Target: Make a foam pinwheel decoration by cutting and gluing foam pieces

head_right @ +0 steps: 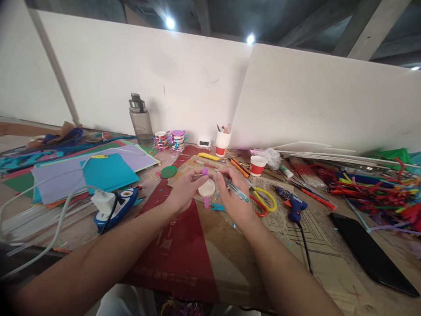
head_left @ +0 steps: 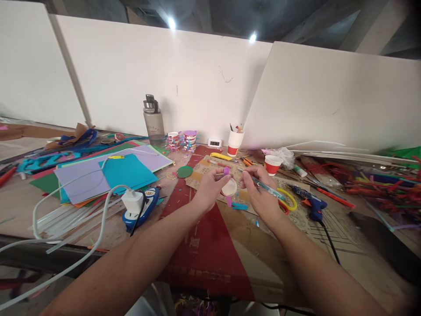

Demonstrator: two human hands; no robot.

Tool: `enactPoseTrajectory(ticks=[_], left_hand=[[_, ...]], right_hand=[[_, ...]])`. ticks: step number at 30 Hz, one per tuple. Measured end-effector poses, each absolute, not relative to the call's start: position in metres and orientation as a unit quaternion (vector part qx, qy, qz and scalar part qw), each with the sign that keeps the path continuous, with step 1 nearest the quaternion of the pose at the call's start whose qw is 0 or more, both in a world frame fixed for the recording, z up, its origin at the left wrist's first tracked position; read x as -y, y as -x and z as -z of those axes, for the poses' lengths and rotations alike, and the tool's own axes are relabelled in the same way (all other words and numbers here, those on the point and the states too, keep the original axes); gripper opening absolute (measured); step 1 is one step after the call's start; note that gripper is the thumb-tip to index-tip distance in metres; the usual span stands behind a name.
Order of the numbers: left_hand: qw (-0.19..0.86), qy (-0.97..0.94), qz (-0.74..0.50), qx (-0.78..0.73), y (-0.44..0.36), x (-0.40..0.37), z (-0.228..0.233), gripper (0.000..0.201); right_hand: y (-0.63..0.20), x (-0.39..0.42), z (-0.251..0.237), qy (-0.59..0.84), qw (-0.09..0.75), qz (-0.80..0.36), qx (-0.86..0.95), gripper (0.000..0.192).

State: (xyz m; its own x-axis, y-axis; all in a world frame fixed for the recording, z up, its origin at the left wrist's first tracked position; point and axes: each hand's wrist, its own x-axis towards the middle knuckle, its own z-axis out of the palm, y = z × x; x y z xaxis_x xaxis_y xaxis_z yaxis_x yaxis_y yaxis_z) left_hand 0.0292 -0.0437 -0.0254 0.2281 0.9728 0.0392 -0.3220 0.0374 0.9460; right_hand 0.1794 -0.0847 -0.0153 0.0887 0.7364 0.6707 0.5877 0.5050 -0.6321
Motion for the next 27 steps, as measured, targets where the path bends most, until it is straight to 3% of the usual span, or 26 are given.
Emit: enactPoseTrajectory(ticks=[7, 15, 21, 27], left_hand=[[0.682, -0.367, -0.529, -0.347, -0.022, 0.030, 0.026, 0.027], [0.735, -0.294, -0.501, -0.350, -0.018, 0.026, 0.015, 0.007], [0.702, -0.364, -0.509, -0.341, -0.017, 0.026, 0.019, 0.034], [0.697, -0.410, -0.504, -0.304, -0.013, 0.019, 0.022, 0.042]], right_hand=[[-0.202, 0.063, 0.023, 0.452, 0.479, -0.007, 0.752, 0.016], [-0.214, 0.046, 0.042, 0.618, 0.188, 0.027, 0.763, 0.032], [-0.217, 0.042, 0.038, 0.649, 0.137, 0.039, 0.747, 0.042], [-0.224, 0.039, 0.038, 0.672, 0.099, 0.024, 0.734, 0.047]])
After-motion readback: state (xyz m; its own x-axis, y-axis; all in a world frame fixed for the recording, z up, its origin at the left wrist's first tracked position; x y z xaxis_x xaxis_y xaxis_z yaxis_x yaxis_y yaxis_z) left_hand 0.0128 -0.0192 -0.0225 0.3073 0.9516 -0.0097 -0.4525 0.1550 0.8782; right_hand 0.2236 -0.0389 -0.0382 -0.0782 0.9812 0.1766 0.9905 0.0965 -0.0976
